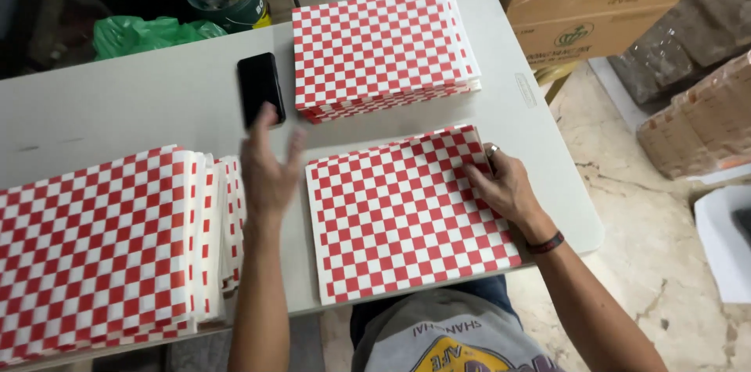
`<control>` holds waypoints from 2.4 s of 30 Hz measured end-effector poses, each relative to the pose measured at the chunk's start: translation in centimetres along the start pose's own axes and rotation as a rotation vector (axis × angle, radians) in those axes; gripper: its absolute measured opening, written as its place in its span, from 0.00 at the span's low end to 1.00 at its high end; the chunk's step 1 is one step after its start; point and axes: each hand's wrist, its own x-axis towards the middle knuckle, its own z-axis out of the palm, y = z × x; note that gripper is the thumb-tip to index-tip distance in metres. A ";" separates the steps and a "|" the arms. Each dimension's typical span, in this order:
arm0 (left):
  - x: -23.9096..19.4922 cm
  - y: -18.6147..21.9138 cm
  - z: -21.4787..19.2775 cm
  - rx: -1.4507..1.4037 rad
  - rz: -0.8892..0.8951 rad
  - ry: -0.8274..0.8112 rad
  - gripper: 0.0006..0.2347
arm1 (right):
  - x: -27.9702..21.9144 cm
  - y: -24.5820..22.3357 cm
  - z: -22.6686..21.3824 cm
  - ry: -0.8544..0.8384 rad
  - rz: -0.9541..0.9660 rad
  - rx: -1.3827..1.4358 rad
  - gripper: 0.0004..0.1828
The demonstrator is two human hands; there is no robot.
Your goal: Folding red and white checkered paper sheets and organizing them into stacks on a table.
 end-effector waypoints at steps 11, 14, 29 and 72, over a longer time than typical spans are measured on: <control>11.1 -16.9 4.7 0.474 -0.069 -0.268 0.28 | 0.3 -2.7 -1.8 -0.016 0.017 0.209 0.15; 10.9 -18.2 5.4 0.498 -0.030 -0.245 0.28 | 0.7 -3.0 -2.3 -0.033 0.041 0.235 0.15; -10.3 2.0 1.4 0.058 -0.461 -0.070 0.25 | -1.8 -2.7 -0.9 0.044 0.199 0.233 0.11; -12.2 4.8 1.1 -0.812 -0.012 0.125 0.07 | -5.1 -2.7 -1.0 0.230 -0.549 0.535 0.08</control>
